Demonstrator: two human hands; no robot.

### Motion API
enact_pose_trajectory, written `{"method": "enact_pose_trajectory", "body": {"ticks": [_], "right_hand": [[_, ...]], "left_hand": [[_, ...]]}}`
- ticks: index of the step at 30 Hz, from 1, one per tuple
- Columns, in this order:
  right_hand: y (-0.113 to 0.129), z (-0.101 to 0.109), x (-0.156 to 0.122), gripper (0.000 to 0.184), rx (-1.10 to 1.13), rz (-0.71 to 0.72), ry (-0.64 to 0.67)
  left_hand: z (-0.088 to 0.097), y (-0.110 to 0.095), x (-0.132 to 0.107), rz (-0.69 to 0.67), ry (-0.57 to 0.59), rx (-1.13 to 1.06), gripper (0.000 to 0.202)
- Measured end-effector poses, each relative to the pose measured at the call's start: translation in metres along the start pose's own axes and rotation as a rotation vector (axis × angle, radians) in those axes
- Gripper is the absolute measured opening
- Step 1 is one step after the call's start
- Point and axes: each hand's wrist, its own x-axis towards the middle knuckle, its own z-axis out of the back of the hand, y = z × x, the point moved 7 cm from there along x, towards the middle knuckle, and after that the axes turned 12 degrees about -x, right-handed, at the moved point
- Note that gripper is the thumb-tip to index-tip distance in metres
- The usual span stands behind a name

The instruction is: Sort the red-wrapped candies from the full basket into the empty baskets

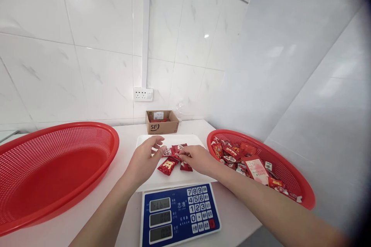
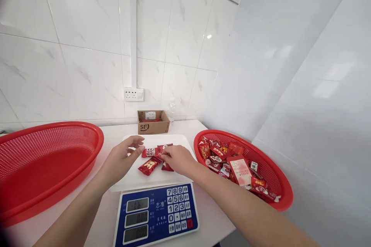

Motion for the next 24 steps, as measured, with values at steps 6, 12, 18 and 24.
{"method": "enact_pose_trajectory", "body": {"ticks": [6,12,18,24], "right_hand": [[-0.002,-0.003,-0.002,0.017,-0.027,0.033,-0.039],[-0.003,-0.009,0.001,0.019,-0.054,0.025,-0.024],[-0.003,-0.01,0.005,0.017,-0.077,0.019,-0.032],[-0.007,0.0,0.007,0.018,0.063,0.003,-0.145]], "left_hand": [[-0.004,0.002,-0.002,-0.004,0.079,0.047,0.026],[-0.028,0.0,-0.012,-0.067,0.374,0.134,0.022],[-0.034,0.009,-0.014,-0.08,0.4,0.245,0.025],[-0.037,0.015,-0.014,-0.128,0.418,0.286,0.028]]}}
